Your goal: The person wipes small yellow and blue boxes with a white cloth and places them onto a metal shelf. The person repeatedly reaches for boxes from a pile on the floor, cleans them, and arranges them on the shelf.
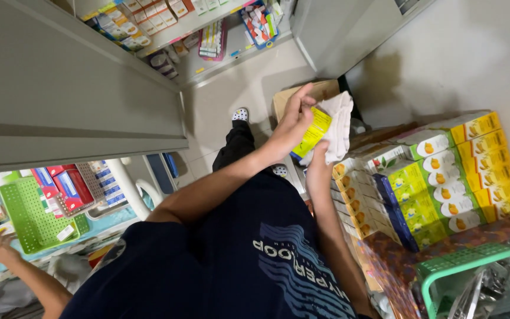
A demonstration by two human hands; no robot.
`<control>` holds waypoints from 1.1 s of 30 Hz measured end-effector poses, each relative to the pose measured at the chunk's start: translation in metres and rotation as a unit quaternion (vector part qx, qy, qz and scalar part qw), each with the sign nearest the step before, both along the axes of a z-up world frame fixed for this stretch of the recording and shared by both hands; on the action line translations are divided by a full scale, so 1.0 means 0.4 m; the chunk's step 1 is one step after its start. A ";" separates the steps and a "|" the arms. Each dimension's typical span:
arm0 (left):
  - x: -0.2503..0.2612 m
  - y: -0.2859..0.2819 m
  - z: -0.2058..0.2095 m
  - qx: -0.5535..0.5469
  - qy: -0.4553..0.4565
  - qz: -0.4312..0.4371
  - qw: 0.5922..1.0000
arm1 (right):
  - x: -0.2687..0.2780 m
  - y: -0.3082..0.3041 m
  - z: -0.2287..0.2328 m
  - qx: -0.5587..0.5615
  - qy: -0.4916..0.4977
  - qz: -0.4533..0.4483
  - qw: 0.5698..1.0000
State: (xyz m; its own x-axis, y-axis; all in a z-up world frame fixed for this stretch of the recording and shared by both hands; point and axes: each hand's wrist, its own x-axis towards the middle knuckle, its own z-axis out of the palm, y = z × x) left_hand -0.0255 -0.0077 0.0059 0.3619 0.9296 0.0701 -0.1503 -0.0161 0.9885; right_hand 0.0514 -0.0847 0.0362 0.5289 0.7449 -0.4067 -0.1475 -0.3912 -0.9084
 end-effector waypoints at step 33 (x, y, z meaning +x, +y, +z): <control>0.055 -0.005 0.077 0.095 0.155 -0.005 0.983 | 0.020 0.028 0.029 0.043 0.051 -0.152 0.986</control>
State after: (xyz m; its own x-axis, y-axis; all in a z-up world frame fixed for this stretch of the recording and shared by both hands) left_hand -0.0034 -0.0096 0.0367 0.4031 0.9064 0.1260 0.1570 -0.2041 0.9663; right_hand 0.0592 -0.0736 0.0477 0.6923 0.5928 -0.4114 -0.3382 -0.2370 -0.9107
